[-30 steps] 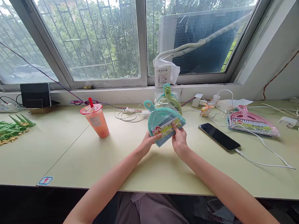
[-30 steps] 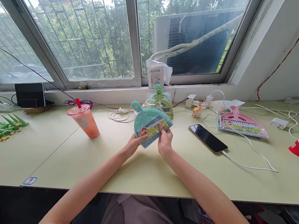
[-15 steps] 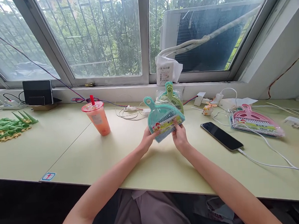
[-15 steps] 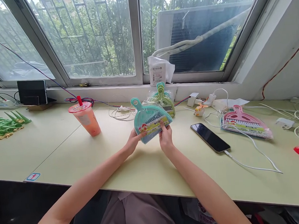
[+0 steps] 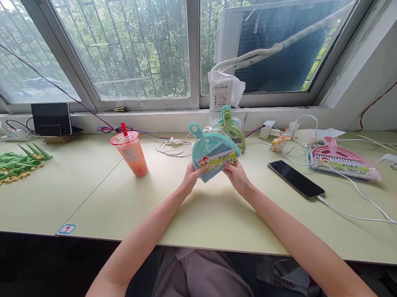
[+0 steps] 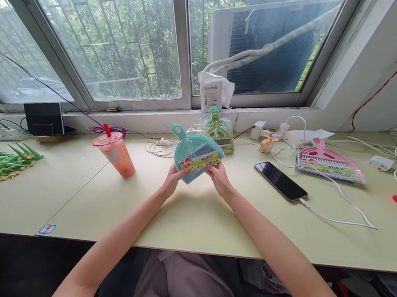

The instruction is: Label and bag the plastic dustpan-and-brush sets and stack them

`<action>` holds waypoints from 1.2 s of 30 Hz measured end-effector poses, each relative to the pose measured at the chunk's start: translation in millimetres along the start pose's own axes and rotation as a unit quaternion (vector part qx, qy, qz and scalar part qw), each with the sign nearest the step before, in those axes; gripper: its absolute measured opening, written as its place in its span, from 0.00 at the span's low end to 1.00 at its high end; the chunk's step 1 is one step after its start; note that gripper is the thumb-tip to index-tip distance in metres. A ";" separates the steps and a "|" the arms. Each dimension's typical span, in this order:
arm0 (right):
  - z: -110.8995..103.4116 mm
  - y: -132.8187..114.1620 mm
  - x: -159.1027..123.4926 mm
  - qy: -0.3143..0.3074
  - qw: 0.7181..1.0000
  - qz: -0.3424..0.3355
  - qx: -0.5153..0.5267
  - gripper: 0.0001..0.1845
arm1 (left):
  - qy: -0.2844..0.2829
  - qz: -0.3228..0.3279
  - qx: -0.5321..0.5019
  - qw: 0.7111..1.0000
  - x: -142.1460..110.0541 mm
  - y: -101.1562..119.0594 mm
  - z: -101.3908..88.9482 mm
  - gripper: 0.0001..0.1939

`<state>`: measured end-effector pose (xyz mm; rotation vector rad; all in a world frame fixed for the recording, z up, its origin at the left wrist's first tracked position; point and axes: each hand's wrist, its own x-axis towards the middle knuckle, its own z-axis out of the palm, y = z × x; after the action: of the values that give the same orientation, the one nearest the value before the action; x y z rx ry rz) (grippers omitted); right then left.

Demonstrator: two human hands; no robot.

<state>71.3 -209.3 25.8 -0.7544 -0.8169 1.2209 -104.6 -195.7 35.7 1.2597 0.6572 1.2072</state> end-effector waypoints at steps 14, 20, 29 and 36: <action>-11.4 -2.8 8.9 0.019 0.999 0.023 -0.043 0.22 | -0.013 -0.029 0.050 0.998 -1.4 -1.8 1.0 0.31; -7.3 2.2 5.4 0.035 0.999 0.025 -0.026 0.23 | 0.002 -0.030 0.040 0.999 -1.7 -1.0 2.1 0.29; -1.6 2.5 1.9 -0.005 1.000 0.012 -0.006 0.30 | 0.019 -0.039 0.025 0.999 -0.4 6.2 -2.9 0.30; 13.4 3.7 -11.8 0.052 0.997 -0.031 0.039 0.29 | -0.064 -0.088 0.031 0.994 -8.0 11.9 4.4 0.30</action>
<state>56.2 -219.4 28.0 -0.7170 -0.6984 1.1421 -106.8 -206.2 46.2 1.2902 0.7000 0.9610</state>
